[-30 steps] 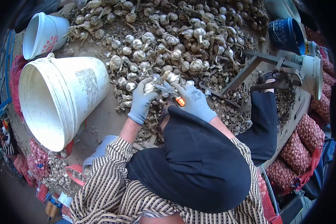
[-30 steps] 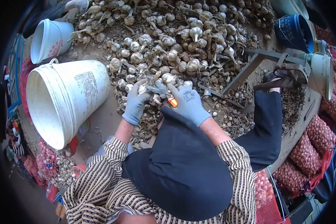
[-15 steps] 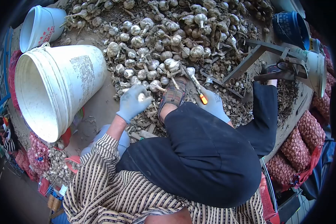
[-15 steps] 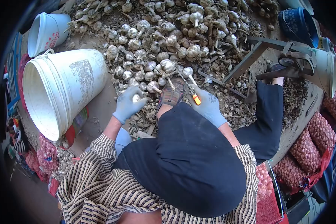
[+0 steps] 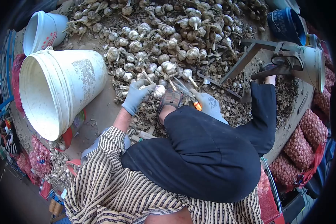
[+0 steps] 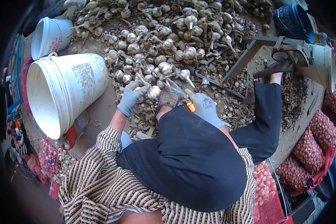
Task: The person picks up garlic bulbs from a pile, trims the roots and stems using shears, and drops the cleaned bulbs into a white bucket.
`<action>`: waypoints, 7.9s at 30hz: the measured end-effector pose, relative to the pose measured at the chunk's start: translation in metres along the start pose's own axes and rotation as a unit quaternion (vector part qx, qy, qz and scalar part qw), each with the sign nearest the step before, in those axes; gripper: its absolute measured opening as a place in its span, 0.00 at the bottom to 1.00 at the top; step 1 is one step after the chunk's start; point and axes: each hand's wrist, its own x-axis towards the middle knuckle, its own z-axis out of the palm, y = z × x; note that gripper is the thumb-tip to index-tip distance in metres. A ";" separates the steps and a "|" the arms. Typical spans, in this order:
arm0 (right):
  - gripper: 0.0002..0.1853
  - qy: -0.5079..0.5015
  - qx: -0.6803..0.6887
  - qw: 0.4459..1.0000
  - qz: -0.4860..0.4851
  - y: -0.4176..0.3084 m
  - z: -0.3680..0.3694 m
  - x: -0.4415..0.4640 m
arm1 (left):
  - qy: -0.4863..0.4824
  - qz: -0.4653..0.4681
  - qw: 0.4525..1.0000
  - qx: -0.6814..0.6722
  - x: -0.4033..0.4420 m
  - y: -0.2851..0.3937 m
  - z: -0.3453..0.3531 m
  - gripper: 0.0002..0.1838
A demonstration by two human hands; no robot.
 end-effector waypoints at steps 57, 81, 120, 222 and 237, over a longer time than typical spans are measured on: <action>0.28 0.166 0.154 0.973 -0.043 -0.042 -0.036 0.037 | 0.628 0.386 0.492 0.463 -0.209 0.145 -0.165 0.22; 0.32 0.099 0.070 0.991 -0.057 -0.069 -0.006 0.044 | 0.020 0.196 0.944 -0.266 -0.020 0.036 -0.052 0.32; 0.15 0.124 0.317 0.935 0.094 -0.056 0.008 0.043 | 0.657 0.379 0.429 0.490 -0.173 0.150 -0.113 0.35; 0.26 0.108 0.055 0.991 -0.063 -0.053 0.025 0.039 | -0.148 0.128 0.766 -0.612 -0.044 0.018 -0.010 0.24; 0.29 0.138 0.065 0.987 -0.056 -0.053 0.013 0.029 | -0.262 0.140 0.751 -0.589 -0.081 0.056 -0.018 0.31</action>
